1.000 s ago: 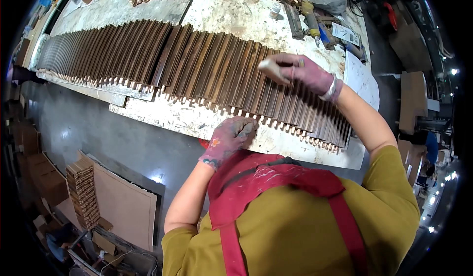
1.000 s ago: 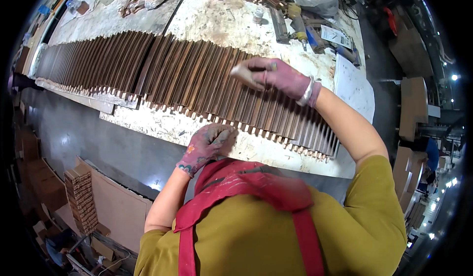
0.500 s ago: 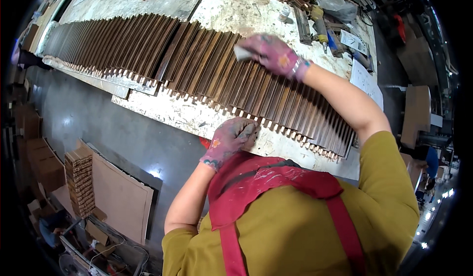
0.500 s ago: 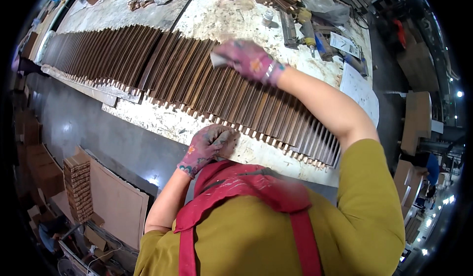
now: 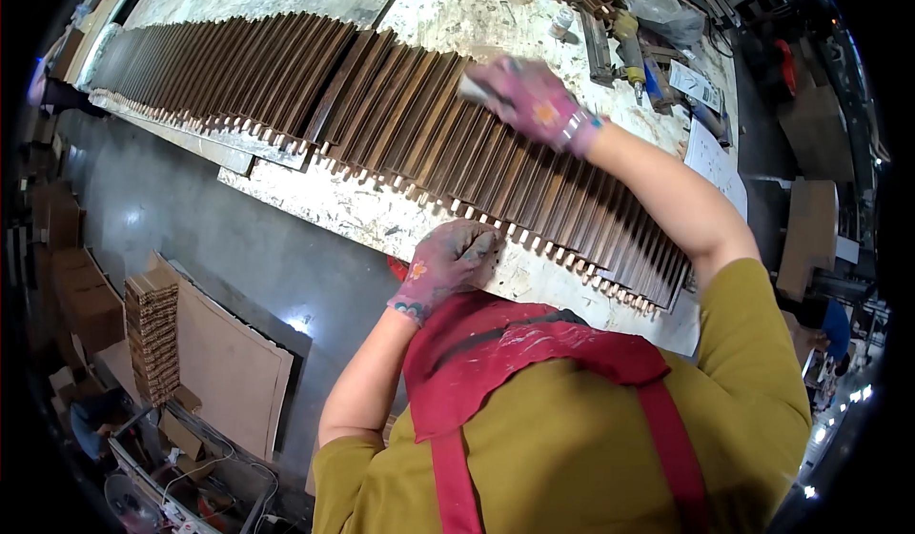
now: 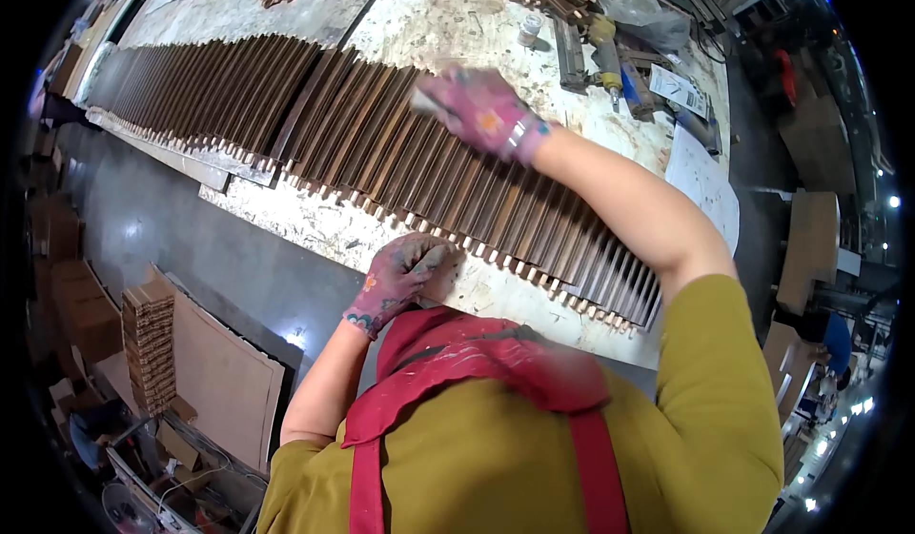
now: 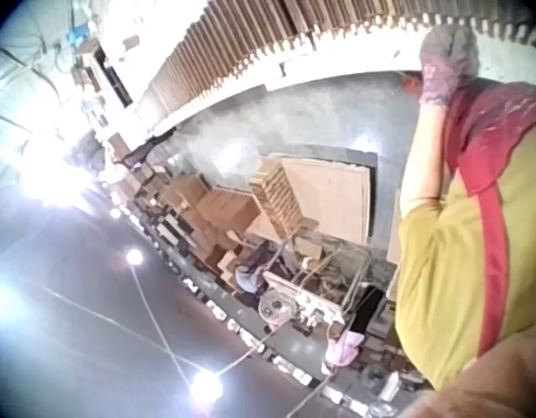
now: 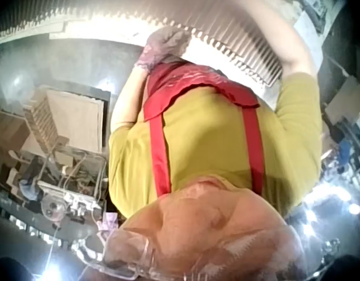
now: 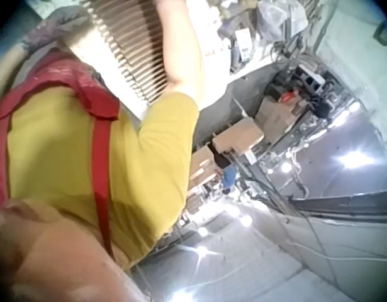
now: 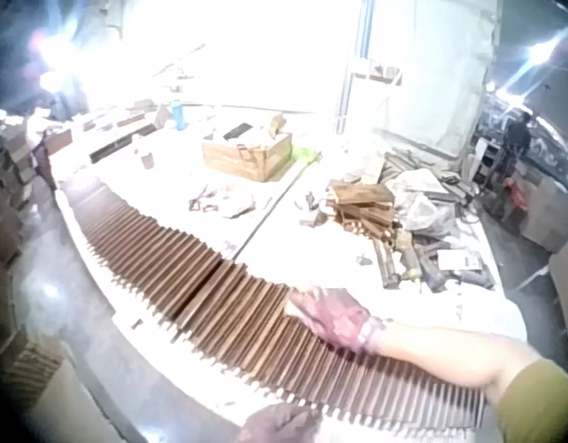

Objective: The person wipes a long bamboo mat with a cloth and a small block, moving across its entire length.

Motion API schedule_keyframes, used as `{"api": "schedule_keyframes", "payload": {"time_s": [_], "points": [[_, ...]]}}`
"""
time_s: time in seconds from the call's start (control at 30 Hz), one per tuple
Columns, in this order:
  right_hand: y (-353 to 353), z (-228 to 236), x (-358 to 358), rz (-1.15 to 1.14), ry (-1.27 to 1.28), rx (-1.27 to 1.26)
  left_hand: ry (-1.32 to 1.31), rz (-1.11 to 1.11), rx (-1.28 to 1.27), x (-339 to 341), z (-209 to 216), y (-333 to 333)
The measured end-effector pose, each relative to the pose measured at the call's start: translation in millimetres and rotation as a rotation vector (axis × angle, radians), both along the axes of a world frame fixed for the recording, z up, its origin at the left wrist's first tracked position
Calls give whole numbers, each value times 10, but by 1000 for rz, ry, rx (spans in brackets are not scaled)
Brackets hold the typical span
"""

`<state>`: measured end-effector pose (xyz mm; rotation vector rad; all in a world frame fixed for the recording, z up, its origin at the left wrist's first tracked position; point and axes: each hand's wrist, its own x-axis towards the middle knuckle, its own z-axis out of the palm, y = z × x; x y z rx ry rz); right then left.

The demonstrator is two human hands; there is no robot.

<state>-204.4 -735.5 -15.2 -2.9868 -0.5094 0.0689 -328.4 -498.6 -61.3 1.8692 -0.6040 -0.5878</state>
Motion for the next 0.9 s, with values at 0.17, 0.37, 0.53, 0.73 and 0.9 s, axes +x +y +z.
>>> {"api": "schedule_keyframes", "payload": {"time_s": [0.17,0.37,0.53,0.73,0.9], "points": [[-245,418,-813,120,137,34,-100,24,-102,-39,-99,8],[159,422,147,-194,242,251,30,-36,-75,42,-46,11],[104,334,-810,93,23,-90,34,-40,-71,22,-31,31],[-248,363,-718,-372,622,1097,66,-38,-117,108,110,156],[-126,316,-583,-505,910,1662,157,16,-138,135,67,300]]}}
